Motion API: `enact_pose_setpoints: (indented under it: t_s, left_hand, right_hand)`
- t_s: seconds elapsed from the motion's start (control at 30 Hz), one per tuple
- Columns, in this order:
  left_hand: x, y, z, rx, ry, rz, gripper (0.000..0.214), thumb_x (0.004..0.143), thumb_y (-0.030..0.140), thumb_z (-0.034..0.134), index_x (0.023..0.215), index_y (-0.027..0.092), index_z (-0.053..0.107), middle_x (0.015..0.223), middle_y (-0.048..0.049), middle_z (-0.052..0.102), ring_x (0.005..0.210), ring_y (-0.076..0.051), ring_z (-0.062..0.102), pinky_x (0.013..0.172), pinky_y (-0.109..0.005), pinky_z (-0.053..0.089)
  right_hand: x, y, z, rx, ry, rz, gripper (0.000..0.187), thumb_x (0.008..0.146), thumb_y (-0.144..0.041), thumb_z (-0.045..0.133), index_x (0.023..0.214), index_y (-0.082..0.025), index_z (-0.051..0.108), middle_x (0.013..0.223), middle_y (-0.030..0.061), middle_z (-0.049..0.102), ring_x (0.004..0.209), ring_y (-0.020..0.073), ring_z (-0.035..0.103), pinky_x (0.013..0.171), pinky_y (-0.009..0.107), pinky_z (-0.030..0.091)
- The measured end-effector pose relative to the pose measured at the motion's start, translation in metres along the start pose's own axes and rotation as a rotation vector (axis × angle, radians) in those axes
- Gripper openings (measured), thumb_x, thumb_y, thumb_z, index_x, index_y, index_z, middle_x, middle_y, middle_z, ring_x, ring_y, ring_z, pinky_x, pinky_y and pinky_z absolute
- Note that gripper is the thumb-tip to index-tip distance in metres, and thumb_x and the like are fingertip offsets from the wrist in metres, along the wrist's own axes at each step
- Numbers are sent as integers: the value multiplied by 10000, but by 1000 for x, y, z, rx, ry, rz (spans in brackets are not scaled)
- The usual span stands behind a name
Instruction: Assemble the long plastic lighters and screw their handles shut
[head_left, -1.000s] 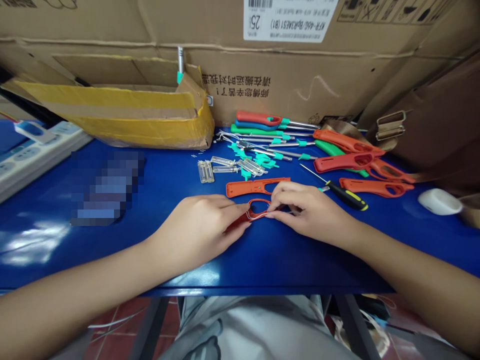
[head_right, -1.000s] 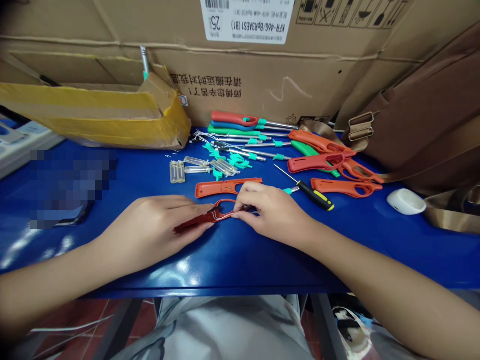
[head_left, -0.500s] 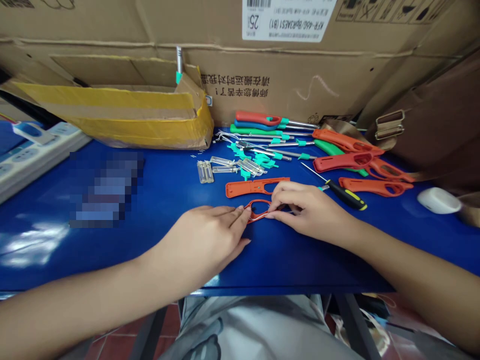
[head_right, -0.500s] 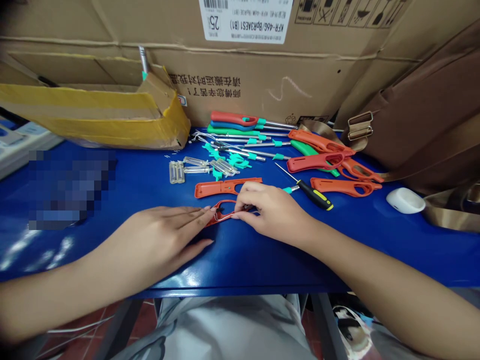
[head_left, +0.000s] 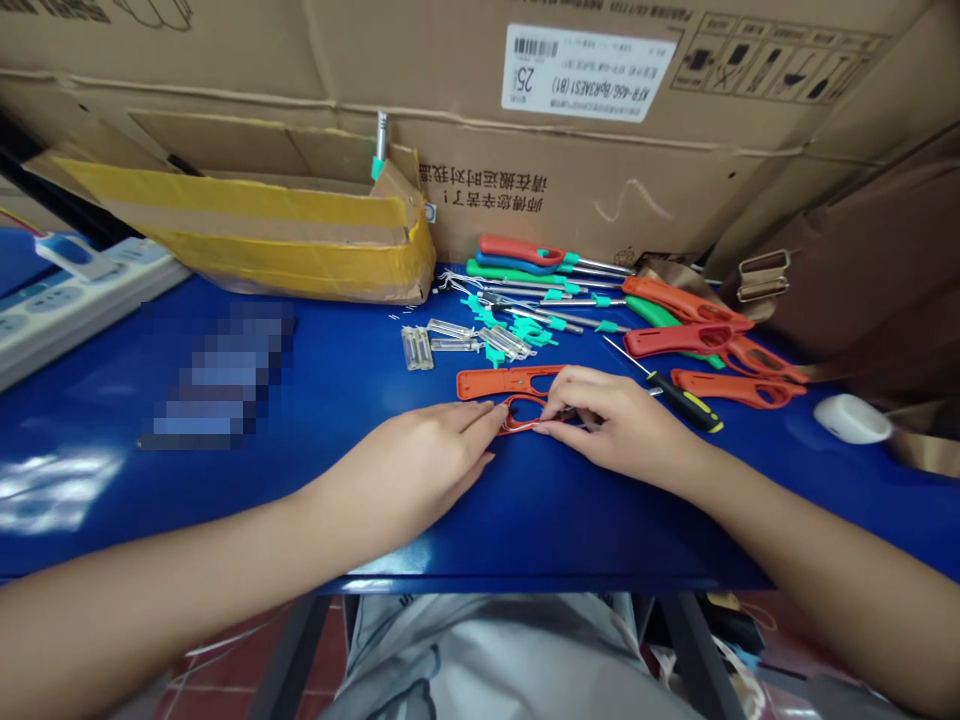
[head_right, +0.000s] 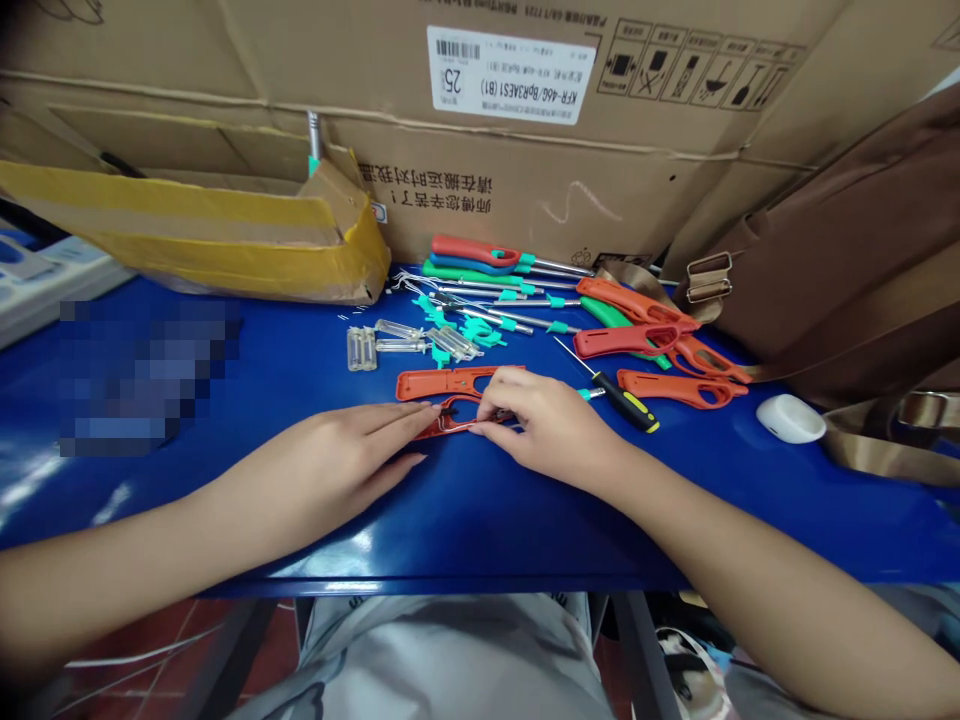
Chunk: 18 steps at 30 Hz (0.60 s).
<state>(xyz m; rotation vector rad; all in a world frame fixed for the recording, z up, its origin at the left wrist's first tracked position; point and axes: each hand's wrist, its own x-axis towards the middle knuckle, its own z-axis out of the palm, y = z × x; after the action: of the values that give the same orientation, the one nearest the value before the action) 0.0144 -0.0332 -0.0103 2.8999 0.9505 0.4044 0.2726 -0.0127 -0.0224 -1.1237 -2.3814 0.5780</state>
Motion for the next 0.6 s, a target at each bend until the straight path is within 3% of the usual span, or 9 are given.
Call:
enact_pose_setpoints:
  t_s: [0.17,0.3,0.6]
  left_hand:
    - [11,-8,10,-201,68,-50,289,1002,235,554,1252,140,664,1187,-115,682,1095,-264,655,954,-418,575]
    - [19,-14,16,-389,102,-107,214,1000,233,562,1123,132,705,1083,-98,640,1003,-214,641,900,-357,556]
    - [30,-16,14,-523,-33,-195,197,936,173,586,1093,161,704,1026,-54,550,815,-141,585,730,-280,507]
  right_hand:
    - [0,-2,0,-4,-3,9,64,918,-178,697,858,-191,678,901,17,639,821,142,604,712,251,433]
    - [-1,-3,0,-11,-12,33,58,922,-194,694,866,-196,678,913,12,639,802,139,609,707,260,434]
    - [-3,-4,1,2,-38,20,74,943,-232,674,875,-208,657,933,14,651,850,160,625,748,276,450]
